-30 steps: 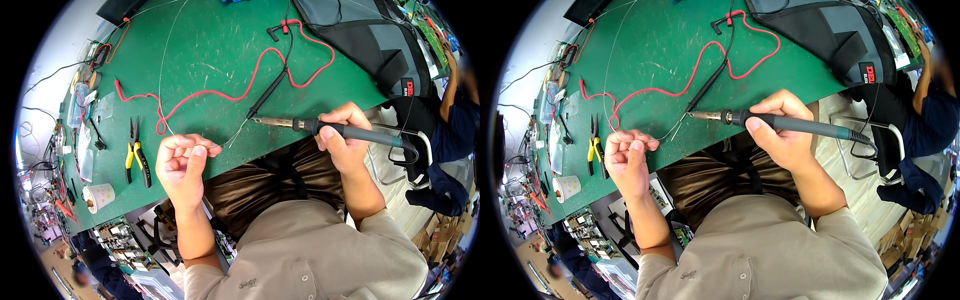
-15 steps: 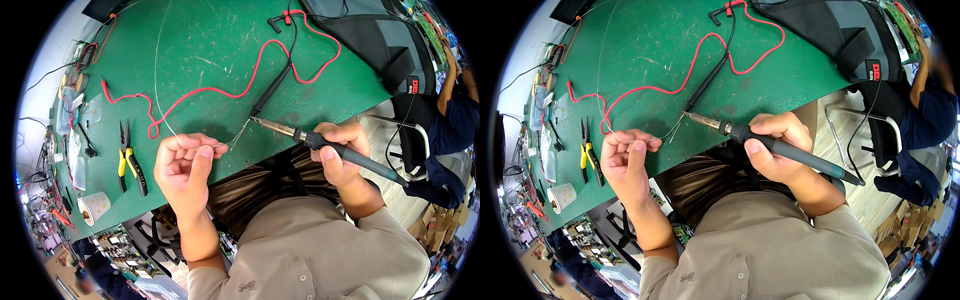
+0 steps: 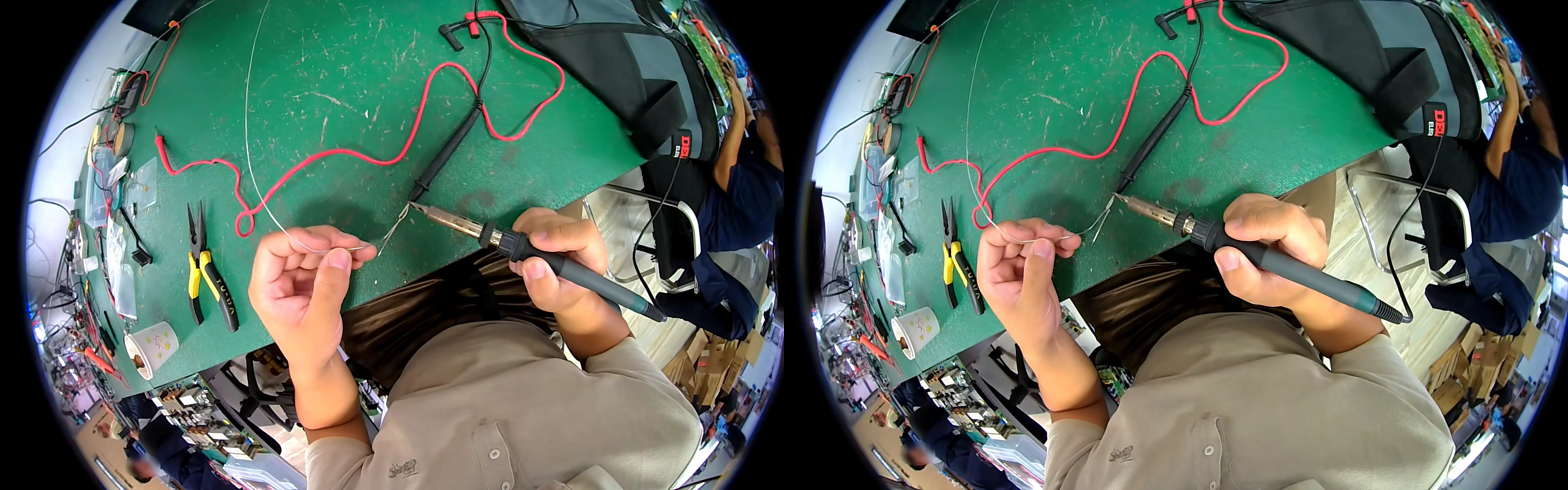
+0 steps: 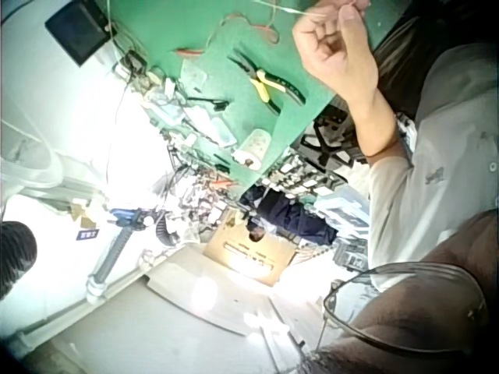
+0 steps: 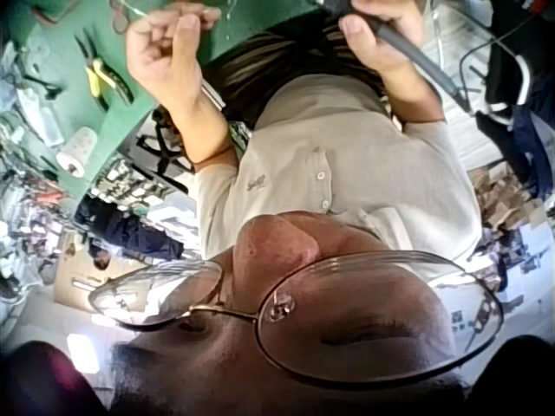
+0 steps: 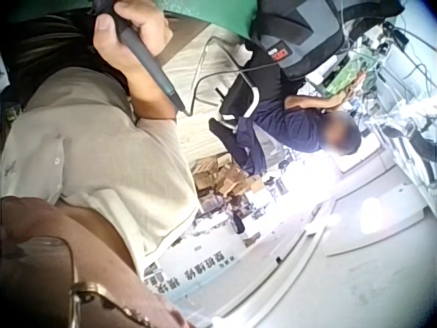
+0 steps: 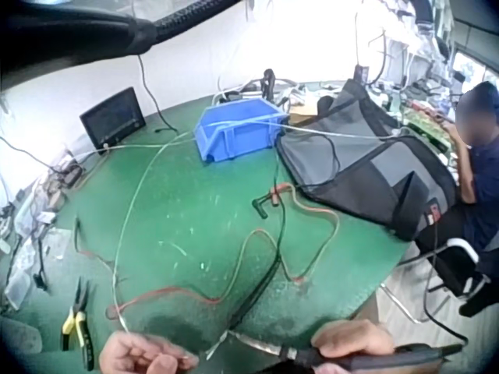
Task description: The person holds a red probe and a soldering iron to a thin wire on a green workbench, then applies solder to a wire end while holding it.
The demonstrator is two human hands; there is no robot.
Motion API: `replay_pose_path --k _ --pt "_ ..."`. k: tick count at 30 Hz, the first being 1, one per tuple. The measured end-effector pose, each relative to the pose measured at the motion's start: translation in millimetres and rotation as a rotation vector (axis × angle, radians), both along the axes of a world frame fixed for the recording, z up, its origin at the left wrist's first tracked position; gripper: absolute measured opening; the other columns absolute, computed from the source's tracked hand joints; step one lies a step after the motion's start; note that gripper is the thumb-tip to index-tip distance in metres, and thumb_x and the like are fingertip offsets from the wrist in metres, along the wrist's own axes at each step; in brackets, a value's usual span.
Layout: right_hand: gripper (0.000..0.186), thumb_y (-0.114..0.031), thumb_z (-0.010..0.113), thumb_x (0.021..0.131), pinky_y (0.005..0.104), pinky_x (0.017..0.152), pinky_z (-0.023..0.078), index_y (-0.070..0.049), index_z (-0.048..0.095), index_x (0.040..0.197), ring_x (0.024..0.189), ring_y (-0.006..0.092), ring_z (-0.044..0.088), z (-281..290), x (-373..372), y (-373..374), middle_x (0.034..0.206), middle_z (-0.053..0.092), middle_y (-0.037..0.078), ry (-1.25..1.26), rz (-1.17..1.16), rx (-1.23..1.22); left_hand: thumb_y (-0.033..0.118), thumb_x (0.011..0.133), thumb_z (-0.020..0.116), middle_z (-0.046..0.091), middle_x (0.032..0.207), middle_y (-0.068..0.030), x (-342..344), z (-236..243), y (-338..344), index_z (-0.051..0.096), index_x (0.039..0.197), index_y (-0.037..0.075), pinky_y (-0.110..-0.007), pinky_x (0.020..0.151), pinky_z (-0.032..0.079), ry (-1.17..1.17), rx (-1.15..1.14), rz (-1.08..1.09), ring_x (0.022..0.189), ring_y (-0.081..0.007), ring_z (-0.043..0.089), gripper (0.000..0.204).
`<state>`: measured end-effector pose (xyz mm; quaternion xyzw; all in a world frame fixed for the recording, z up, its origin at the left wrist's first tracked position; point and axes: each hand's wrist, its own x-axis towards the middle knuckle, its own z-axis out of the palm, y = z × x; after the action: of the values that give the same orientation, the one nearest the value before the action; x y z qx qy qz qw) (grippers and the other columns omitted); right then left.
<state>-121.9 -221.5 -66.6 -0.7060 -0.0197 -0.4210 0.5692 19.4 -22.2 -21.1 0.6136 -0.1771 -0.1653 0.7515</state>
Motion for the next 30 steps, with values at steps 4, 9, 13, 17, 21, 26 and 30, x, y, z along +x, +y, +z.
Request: replay_pose_path --k 4,9,13,17,21,26,30 --pt "0.024 -0.008 0.071 0.08 0.0291 0.044 0.041 0.003 0.052 0.09 0.05 0.0171 0.052 0.1 1.6 -1.7 0.063 0.056 0.012 -0.014 0.018 -0.006 -0.005 0.087 0.058 0.065 0.086 -0.0151 0.7 -0.9 -0.3 0.05 0.096 0.001 -0.029 0.065 0.053 -0.014 0.006 -0.004 0.074 -0.0227 0.067 0.014" --pt "0.023 -0.007 0.071 0.08 0.0294 0.044 0.041 0.004 0.052 0.089 0.05 0.0175 0.053 0.0 2.5 -1.1 0.063 0.056 0.01 -0.029 0.017 0.004 -0.005 0.087 0.057 0.065 0.087 -0.015 1.1 -1.1 -0.7 0.05 0.097 0.001 -0.029 0.065 0.053 -0.017 0.003 -0.013 0.074 -0.0226 0.067 0.014" --pt "0.022 -0.006 0.071 0.079 0.03 0.044 0.042 0.004 0.054 0.088 0.051 0.018 0.054 -1.4 3.1 0.2 0.064 0.057 0.009 -0.046 -0.005 0.004 -0.007 0.087 0.056 0.065 0.088 -0.0152 0.9 -0.8 -1.0 0.05 0.097 0.001 -0.028 0.065 0.053 -0.012 -0.001 -0.013 0.075 -0.0226 0.067 0.014" --pt "0.022 -0.006 0.072 0.079 0.0306 0.044 0.043 0.005 0.054 0.088 0.051 0.0183 0.055 -1.7 3.3 -1.0 0.065 0.057 0.008 -0.052 0.002 -0.009 -0.009 0.086 0.059 0.064 0.089 -0.016 1.5 1.3 0.2 0.051 0.096 0.0 -0.032 0.075 0.056 0.047 -0.039 -0.035 0.081 -0.0217 0.067 0.016" --pt "0.022 -0.005 0.072 0.078 0.0308 0.044 0.043 0.005 0.055 0.088 0.05 0.0188 0.055 -1.8 4.0 -1.2 0.066 0.058 0.008 -0.056 0.015 -0.014 -0.008 0.087 0.055 0.065 0.089 -0.0155 0.9 -1.0 -1.1 0.05 0.098 0.0 -0.028 0.064 0.053 -0.01 0.0 -0.009 0.075 -0.0226 0.068 0.014" --pt "0.022 -0.004 0.072 0.077 0.0315 0.044 0.044 0.004 0.055 0.089 0.05 0.0197 0.055 0.1 4.4 -1.8 0.066 0.059 0.008 -0.053 0.02 -0.026 -0.006 0.087 0.056 0.065 0.089 -0.0155 1.0 -2.7 -0.8 0.05 0.098 0.001 -0.028 0.064 0.053 -0.014 -0.006 -0.004 0.074 -0.0227 0.067 0.014" --pt "0.022 -0.004 0.072 0.077 0.0319 0.044 0.044 0.004 0.055 0.088 0.049 0.0201 0.055 -0.2 5.5 -2.3 0.066 0.059 0.008 -0.053 0.028 -0.031 -0.006 0.087 0.057 0.065 0.089 -0.0155 1.2 -2.5 -0.2 0.05 0.098 0.001 -0.028 0.063 0.053 -0.006 -0.011 0.004 0.074 -0.0227 0.067 0.014"
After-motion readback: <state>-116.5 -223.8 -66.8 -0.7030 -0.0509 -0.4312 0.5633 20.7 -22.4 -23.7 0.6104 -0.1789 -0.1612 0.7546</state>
